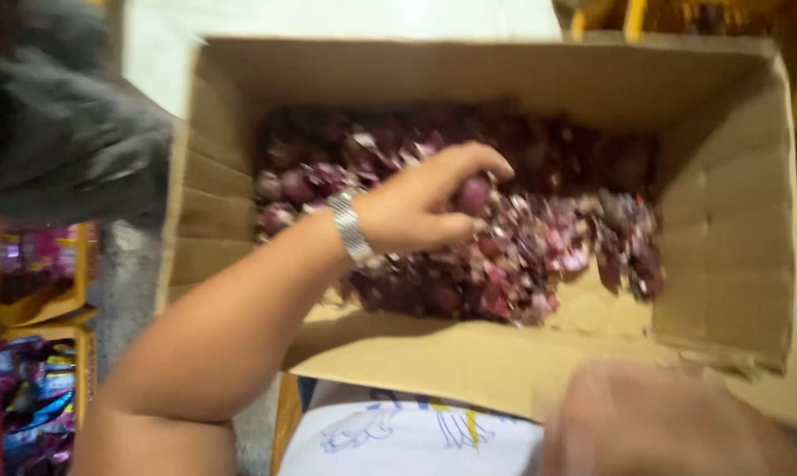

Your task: Peeling red onions by hand and placing them into a separate container.

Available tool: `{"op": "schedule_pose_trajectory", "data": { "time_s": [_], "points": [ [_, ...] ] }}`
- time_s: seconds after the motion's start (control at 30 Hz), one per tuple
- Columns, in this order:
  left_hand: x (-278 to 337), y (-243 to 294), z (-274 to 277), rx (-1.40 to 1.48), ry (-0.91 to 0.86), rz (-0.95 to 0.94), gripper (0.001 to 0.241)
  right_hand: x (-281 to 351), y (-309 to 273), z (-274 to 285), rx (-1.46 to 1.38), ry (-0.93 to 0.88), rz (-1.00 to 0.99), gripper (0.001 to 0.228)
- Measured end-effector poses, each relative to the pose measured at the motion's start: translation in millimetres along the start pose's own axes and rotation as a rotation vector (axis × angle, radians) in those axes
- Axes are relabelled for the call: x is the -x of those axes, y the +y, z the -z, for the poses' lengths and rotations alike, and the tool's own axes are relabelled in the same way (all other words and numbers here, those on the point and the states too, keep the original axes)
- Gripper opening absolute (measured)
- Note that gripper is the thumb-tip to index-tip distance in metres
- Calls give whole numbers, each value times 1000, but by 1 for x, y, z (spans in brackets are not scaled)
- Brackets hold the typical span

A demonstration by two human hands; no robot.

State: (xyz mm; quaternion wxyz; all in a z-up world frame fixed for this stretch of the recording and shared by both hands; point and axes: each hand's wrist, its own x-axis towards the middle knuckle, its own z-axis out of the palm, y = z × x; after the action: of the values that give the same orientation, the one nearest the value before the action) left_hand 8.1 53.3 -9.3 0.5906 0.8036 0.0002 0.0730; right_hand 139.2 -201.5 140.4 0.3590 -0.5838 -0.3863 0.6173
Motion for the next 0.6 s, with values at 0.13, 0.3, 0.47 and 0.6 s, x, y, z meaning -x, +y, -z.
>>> {"op": "schedule_pose_trajectory", "data": {
  "time_s": [0.13, 0.3, 0.47, 0.6],
  "points": [
    [0, 23, 9, -117, 6, 54, 61, -100, 34, 3, 572, 713, 881, 24],
    [-4, 34, 14, -367, 48, 264, 76, -157, 65, 21, -17, 719, 357, 46],
    [-9, 20, 14, -427, -1, 420, 81, -182, 95, 17, -207, 492, 217, 65],
    [-10, 24, 13, -461, -24, 432, 82, -187, 100, 16, -578, 438, 206, 46]
  ]
}}
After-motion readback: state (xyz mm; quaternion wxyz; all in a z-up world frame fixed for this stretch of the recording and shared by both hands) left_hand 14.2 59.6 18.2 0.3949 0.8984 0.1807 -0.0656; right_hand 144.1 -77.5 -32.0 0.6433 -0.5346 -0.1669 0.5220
